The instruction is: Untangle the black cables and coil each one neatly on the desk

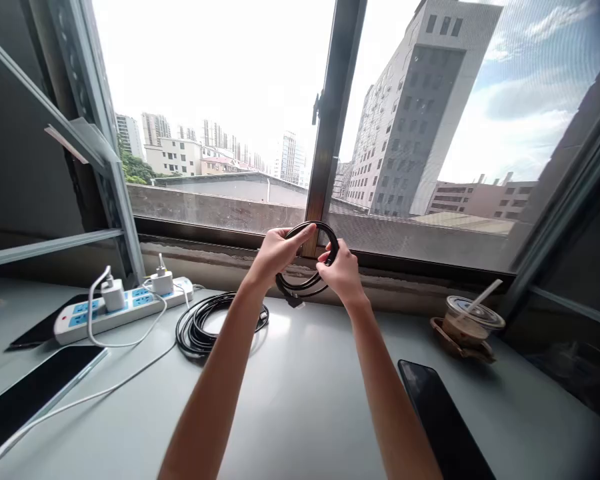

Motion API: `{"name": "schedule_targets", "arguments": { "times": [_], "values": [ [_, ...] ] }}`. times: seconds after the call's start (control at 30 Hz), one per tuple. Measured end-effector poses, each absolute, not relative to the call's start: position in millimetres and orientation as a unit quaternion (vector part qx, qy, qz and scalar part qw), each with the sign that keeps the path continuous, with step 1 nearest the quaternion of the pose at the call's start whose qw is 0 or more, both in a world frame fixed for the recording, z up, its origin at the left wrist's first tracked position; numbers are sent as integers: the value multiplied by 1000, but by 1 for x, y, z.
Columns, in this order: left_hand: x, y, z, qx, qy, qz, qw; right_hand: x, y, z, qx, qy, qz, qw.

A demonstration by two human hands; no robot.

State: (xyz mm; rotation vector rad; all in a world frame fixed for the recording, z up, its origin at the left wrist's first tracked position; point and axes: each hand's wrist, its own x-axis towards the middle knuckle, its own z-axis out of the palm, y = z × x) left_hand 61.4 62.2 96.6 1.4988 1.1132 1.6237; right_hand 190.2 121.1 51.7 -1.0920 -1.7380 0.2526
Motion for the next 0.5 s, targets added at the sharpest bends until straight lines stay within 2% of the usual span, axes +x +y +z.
{"name": "schedule_targets", "arguments": {
  "times": [0.1, 0.3, 0.4, 0.5],
  "values": [
    [57, 52, 100, 563, 426, 638, 308, 198, 107, 65, -382, -733, 113, 551],
    [38, 51, 101, 601, 443, 560, 360, 211, 85, 83, -251, -736, 291, 558],
    [29, 70, 86, 608, 483, 508, 372, 213, 94, 77, -277, -733, 297, 546],
    [24, 97, 61, 604, 567, 413, 379, 214, 120, 54, -386, -728, 302, 480]
  ]
}}
